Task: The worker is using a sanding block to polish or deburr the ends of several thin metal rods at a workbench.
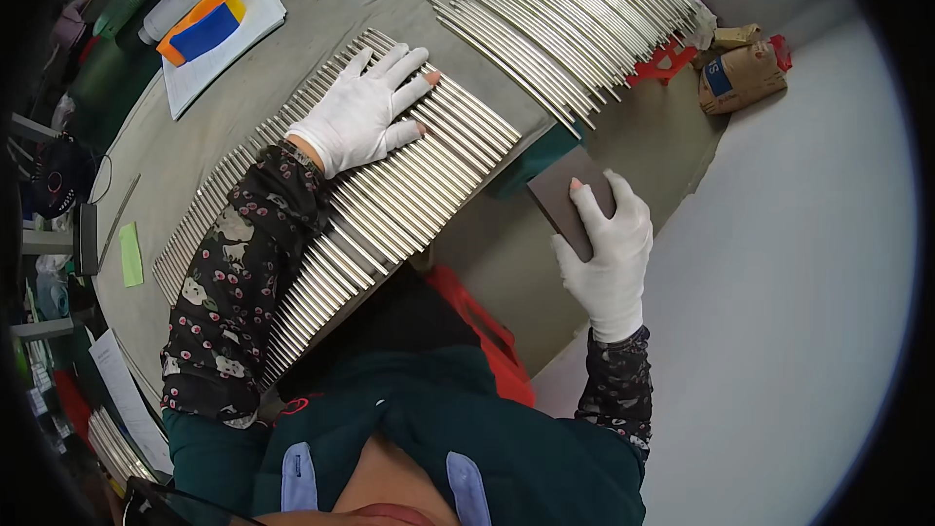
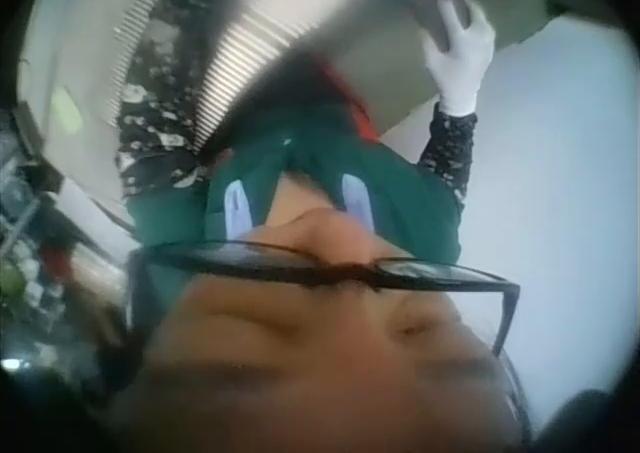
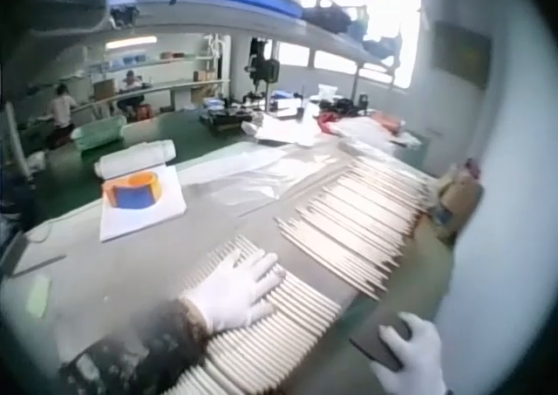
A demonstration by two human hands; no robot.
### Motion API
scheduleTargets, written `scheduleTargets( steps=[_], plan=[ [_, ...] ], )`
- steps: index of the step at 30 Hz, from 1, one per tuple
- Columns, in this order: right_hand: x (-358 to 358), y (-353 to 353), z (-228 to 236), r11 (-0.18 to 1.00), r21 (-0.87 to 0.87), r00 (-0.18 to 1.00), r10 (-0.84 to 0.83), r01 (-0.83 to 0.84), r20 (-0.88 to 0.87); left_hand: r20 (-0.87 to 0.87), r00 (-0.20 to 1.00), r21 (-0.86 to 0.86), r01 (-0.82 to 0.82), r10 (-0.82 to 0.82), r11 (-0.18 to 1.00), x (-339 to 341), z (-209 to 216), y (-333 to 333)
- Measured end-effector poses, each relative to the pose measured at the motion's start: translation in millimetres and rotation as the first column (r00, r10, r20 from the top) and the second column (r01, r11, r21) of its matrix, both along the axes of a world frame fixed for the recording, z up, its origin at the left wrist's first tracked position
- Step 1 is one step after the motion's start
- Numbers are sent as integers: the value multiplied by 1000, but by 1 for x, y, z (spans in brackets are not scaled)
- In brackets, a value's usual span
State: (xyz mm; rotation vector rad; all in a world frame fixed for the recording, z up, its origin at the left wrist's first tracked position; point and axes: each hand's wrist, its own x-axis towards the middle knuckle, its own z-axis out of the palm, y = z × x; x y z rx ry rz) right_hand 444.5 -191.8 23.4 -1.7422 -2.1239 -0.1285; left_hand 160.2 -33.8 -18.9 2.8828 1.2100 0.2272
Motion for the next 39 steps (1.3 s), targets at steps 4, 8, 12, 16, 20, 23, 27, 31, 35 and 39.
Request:
scheduleTargets(
  steps=[4, 8, 12, 16, 20, 23, 27, 31, 35, 39],
  plan=[
    [-4, -1, -1, 999, 15, 999, 31, -31, -7, 5, 1000, 72, -22, 22, 997, -4, 9, -12],
    [-3, -2, -5, 999, 35, 999, 32, -32, -7, 60, 992, -14, 115, -114, 993, -19, 21, -29],
    [-6, 3, -9, 998, 51, 999, 45, -44, -22, 2, 992, -88, 130, -130, 988, -35, 5, -41],
    [-10, 7, -8, 998, 52, 999, 36, -35, -18, 28, 992, -64, 129, -127, 990, -31, 3, -37],
    [-15, 12, -7, 997, 54, 998, 53, -51, -33, 34, 991, -59, 130, -128, 990, -30, 3, -34],
    [-18, 17, -9, 997, 49, 997, 67, -66, -23, 36, 991, -55, 131, -129, 990, -30, 2, -34],
    [-25, 22, -8, 990, 49, 991, 132, -131, -30, 47, 992, -65, 116, -113, 991, -32, 3, -39],
    [-31, 30, -10, 984, 48, 985, 173, -172, -16, 35, 994, -92, 102, -99, 991, -30, 6, -41],
    [-50, 49, -13, 961, 124, 969, 240, -245, 59, 58, 993, -65, 102, -98, 993, -27, 7, -40],
    [-53, 52, -12, 960, 114, 967, 250, -255, 55, 53, 994, -94, 101, -96, 990, -30, 7, -40]
  ],
)
